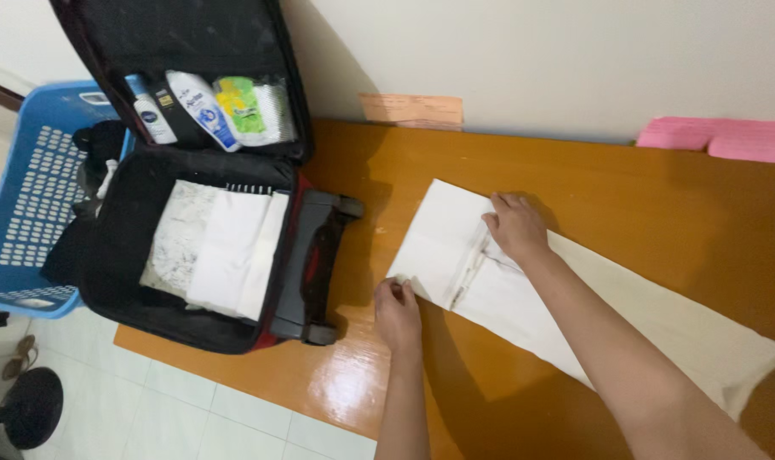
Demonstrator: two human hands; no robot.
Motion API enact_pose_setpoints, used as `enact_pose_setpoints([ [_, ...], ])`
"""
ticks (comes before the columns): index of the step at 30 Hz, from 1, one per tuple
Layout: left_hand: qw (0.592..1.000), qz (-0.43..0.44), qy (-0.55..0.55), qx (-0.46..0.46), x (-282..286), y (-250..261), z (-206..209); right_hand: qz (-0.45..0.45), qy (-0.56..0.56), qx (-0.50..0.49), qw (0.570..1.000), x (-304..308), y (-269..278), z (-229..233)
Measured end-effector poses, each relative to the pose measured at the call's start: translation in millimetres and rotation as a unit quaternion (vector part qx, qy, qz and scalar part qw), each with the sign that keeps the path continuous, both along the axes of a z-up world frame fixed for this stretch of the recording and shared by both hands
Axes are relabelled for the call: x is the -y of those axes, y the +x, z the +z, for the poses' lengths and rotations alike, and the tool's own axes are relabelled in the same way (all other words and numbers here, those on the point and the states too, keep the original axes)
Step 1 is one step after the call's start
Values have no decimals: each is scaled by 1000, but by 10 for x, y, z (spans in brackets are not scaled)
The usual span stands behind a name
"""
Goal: The person folds a white t-shirt on a table by repeatedly smoothing the fabric and folding the sides inward until it forms a small rectangular bundle.
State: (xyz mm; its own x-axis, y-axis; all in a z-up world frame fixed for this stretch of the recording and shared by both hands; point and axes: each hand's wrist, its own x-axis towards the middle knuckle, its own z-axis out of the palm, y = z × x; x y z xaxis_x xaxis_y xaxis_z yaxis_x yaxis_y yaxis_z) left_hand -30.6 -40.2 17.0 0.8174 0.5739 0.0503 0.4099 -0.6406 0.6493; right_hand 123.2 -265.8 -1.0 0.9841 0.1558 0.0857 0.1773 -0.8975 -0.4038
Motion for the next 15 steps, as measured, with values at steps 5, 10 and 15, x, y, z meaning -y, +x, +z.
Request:
enact_pose_setpoints([
  [5,998,27,-53,8,-143,162,133,-30,7,-20,999,-289,122,108],
  [10,995,-25,-32,-92,-233,443,-57,-63,24,-20,998,-336,293,-56],
  [15,995,-90,32,20,-265,1059,-172,-179,108,-33,977,-162,600,-369],
])
